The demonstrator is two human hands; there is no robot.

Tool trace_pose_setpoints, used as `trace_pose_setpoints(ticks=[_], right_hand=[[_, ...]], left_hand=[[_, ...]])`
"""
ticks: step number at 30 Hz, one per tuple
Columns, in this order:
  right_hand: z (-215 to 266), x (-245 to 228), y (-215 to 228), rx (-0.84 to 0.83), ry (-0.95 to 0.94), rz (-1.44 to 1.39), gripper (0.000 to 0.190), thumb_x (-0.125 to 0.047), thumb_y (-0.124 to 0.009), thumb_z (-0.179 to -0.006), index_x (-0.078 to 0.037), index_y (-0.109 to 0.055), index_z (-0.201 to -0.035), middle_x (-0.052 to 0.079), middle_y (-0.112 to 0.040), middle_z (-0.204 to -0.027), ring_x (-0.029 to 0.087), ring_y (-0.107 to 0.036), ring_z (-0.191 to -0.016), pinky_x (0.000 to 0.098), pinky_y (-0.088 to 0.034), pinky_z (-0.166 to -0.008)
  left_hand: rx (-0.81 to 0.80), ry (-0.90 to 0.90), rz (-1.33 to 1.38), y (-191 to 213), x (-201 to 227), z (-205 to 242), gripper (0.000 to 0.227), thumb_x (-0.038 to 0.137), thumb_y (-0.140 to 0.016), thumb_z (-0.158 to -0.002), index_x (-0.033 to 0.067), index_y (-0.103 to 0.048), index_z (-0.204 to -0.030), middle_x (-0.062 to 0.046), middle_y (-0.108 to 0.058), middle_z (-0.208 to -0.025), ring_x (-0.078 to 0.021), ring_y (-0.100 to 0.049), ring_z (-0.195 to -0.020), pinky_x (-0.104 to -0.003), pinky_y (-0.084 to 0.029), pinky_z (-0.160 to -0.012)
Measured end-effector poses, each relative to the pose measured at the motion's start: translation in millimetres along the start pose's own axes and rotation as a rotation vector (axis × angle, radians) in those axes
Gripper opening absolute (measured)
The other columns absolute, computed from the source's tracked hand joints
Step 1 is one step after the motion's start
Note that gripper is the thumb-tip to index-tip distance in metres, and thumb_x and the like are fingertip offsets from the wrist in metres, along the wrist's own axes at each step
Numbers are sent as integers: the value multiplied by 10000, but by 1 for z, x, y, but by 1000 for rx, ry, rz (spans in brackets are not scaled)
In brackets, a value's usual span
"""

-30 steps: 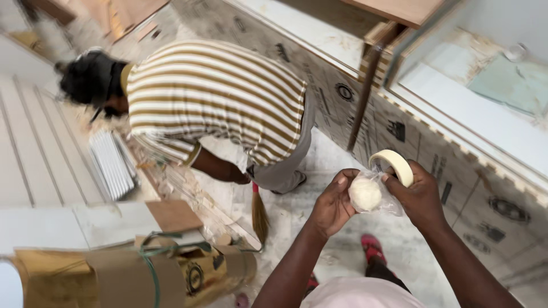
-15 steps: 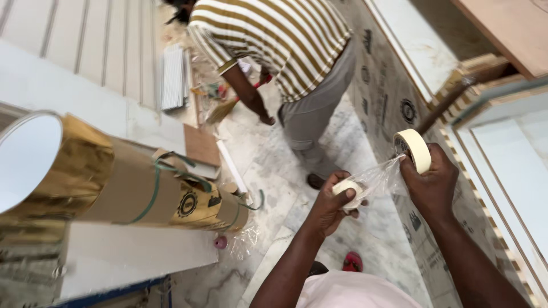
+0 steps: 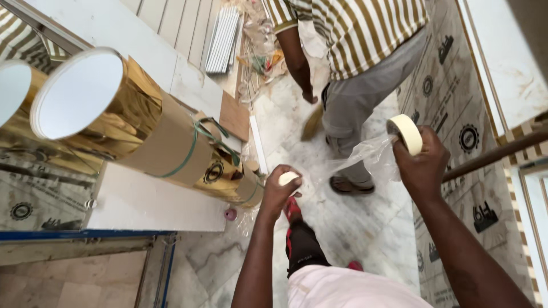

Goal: The person applies a white adhesive substance to the edges of a wooden furniture frame using their hands. They smooth the adhesive along the seams and corners of the structure while sitting on the floor.

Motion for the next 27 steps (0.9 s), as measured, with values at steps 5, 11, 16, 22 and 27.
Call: trace_pose_setpoints(ticks=[5,11,16,22,27], right_hand=[[-43,13,-67,-182,-300,-53,221,-173,-808,-928,-34,-710,-1069,101,-732,-852,145,-667,-681,330,-527,-603],[-83,-27,-220,-513,-371,-444,380,-226,-805,-872,-16,-700,-1171,34,-743,-938,77,-667,-779,268,-547,-664],[-134,-70,-277,-528,-479,-292,426,-305,-778,-871,-75,-684,-1216,40,-709,-860,124,-597,-668,306,-486,-580],[-150,-58,-310,-589,-493,-400,417,-387,-717,-937,-46,-691,-1176,50,-714,-874,113,-637,-735,286,-534,-660],[-130,-25,-324,-572,-516,-480,369,-362,-694,-939,-33,-729,-1102,13,-776,-941,100,-699,-894,277,-534,-798]], left_hand=[[47,-208,301,55,15,-52,371,341,-652,-1054,-28,-664,-1082,-147,-720,-971,-188,-690,-799,-301,-583,-671],[-120,-220,10,-3,63,-112,214,187,-679,-967,43,-676,-1126,-69,-753,-1075,-147,-719,-979,-299,-574,-865],[359,-418,-610,115,120,-249,326,262,-720,-988,24,-686,-1208,-119,-783,-1068,-229,-720,-980,-376,-560,-873],[271,264,-1598,229,226,-394,680,232,-738,-898,68,-402,-1465,-129,-721,-1160,-303,-707,-1036,-469,-612,-759],[611,-289,-1725,218,324,-425,169,172,-646,-902,92,-786,-955,-150,-722,-1119,-309,-723,-930,-436,-589,-733]])
Point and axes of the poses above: each hand's wrist, its own z-axis away from the middle knuckle, its own y-axis out of the back of the hand, x = y × z, the point moved 5 cm from there along -z, towards the middle knuckle
